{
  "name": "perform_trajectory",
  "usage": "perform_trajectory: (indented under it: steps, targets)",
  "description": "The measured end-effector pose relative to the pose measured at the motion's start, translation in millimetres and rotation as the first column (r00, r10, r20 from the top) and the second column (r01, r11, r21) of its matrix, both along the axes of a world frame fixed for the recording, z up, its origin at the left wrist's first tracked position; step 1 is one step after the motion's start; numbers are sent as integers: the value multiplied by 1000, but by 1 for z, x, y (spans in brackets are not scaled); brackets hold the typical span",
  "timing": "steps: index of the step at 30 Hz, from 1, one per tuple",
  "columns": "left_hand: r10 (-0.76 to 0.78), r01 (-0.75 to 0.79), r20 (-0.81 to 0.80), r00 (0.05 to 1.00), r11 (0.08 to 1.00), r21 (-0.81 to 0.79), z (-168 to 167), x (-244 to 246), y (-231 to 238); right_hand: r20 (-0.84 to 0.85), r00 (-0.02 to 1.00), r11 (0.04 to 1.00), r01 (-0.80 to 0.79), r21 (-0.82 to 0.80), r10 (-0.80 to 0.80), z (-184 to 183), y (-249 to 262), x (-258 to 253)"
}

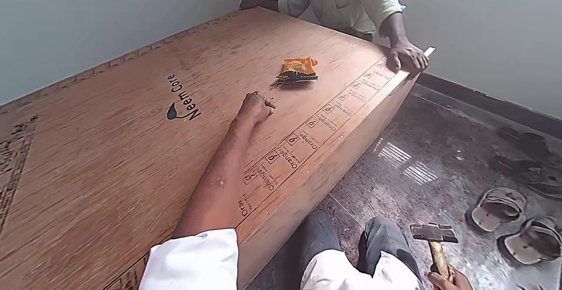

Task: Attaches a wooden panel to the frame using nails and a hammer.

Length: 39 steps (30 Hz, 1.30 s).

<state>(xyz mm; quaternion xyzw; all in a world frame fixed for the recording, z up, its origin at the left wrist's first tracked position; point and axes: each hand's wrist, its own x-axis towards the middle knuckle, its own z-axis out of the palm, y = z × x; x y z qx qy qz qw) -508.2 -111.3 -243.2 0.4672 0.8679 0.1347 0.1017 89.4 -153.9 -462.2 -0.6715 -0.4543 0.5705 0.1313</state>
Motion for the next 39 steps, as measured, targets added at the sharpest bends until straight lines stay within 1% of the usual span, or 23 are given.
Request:
perform_trajectory:
  steps: [4,6,8,9,11,12,15,17,19,21,23,26,30,35,39]
  targets:
    - [-122,129,-76,990,987,94,-8,-12,-2,-70,995,998,68,5,-67,-3,2,0]
    - [-208,219,-144,968,974,63,-15,-19,0,-80,993,996,82,-25,-84,-7,-1,-1]
    - [-247,256,-191,950,966,22,-17,-17,4,-90,992,995,80,-54,-85,-12,-4,-1]
    - [-233,246,-167,958,967,63,-15,-7,8,-91,993,995,74,-67,-80,-15,-6,-1]
    - [-199,204,-47,979,944,259,-11,24,21,-86,994,994,60,-87,-67,-19,-11,-2]
    - [-226,204,24,974,914,352,-12,40,30,-85,994,994,59,-96,-67,-22,-13,-2]
    - [-407,241,192,893,793,559,-21,91,63,-76,995,990,59,-126,-69,-27,-18,-3]
    - [-471,195,305,828,752,630,-27,126,82,-74,995,989,64,-135,-74,-25,-20,-3]
    - [-478,140,370,797,741,656,-37,152,97,-87,993,989,73,-129,-85,-22,-21,-3]
    - [-492,145,363,791,728,670,-49,164,107,-94,991,989,82,-122,-94,-22,-21,0]
    - [-509,152,350,787,709,689,-52,170,110,-96,990,989,90,-119,-101,-23,-19,5]
    - [-522,160,355,776,707,689,-54,171,113,-84,991,987,94,-133,-106,-27,-16,9]
    - [-518,180,322,792,703,688,-56,171,116,-57,994,988,82,-133,-91,-26,-11,11]
    - [-524,215,277,806,693,688,-57,171,114,-99,992,990,67,-121,-80,-27,-11,7]
    - [-526,232,259,810,693,683,-57,170,115,-92,994,994,45,-95,-53,-27,-7,3]
